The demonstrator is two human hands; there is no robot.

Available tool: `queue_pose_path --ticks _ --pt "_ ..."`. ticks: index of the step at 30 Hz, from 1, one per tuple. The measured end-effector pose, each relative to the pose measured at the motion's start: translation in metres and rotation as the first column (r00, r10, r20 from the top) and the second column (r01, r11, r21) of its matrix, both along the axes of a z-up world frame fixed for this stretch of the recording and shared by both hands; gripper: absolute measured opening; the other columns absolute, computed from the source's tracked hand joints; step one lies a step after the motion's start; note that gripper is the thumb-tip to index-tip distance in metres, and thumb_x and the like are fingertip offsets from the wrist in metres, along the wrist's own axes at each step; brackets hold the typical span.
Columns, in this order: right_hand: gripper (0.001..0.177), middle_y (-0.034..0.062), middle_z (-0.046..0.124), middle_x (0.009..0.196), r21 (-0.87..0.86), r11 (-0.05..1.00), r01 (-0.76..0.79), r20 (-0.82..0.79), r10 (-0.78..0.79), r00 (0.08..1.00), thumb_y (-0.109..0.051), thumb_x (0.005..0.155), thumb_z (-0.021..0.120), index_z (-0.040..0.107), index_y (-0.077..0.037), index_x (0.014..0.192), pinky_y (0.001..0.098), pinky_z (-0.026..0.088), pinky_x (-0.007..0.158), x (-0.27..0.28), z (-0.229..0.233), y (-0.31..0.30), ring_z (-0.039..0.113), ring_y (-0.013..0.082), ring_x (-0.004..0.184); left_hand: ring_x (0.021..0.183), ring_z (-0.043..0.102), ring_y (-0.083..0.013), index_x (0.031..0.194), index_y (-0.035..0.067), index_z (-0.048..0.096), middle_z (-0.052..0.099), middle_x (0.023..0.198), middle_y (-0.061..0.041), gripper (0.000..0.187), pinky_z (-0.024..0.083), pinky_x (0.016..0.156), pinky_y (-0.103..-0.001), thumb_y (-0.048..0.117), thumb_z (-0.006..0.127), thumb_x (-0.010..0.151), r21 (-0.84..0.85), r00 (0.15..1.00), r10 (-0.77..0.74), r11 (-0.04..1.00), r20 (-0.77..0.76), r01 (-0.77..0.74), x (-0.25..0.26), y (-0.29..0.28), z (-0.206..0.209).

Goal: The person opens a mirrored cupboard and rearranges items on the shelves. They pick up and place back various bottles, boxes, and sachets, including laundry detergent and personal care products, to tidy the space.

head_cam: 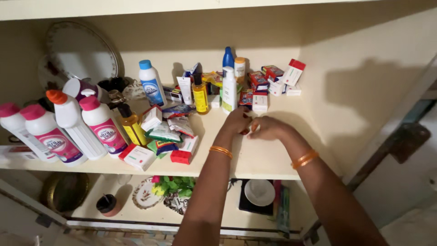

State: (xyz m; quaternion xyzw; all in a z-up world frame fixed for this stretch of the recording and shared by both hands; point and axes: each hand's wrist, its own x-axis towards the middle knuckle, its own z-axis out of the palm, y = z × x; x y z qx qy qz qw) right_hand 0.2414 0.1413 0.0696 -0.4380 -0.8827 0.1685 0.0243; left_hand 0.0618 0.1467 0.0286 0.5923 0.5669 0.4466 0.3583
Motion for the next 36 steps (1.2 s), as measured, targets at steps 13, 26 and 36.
queue_pose_path --ticks 13,26,36 --pt "0.078 0.0120 0.012 0.170 0.272 0.941 0.202 -0.044 -0.198 0.979 -0.025 0.094 0.061 0.022 -0.013 0.161 0.0416 0.022 0.125 -0.023 -0.045 0.095 0.014 0.0333 0.156 0.104 0.069 -0.0354 0.116 0.012 0.069 0.073 0.110 -0.016 0.046 0.054 0.088 -0.045 0.043 0.074 0.083 0.257 0.815 0.253 0.957 -0.522 -0.133 0.010 -0.031 0.030" --pt "0.045 0.0209 0.065 0.117 0.493 0.779 0.387 -0.485 -0.123 0.866 -0.027 0.079 0.079 0.066 -0.006 0.117 0.0470 0.052 0.092 -0.012 -0.014 0.042 0.061 0.0399 0.111 0.104 0.070 -0.0299 0.116 0.019 0.070 0.075 0.109 -0.010 0.029 0.055 0.088 -0.042 0.021 0.062 0.089 0.199 0.810 0.248 0.966 -0.532 -0.165 0.008 -0.030 0.026" --pt "0.036 0.0146 0.070 0.124 0.264 0.807 0.529 -0.587 -0.301 0.752 -0.034 0.088 0.073 0.070 -0.010 0.114 0.0410 0.052 0.103 -0.011 -0.018 0.053 0.066 0.0320 0.118 0.107 0.068 -0.0310 0.113 0.018 0.071 0.072 0.115 -0.010 0.028 0.054 0.090 -0.042 0.018 0.068 0.086 0.251 0.803 0.321 0.943 -0.503 -0.221 0.004 -0.036 0.021"
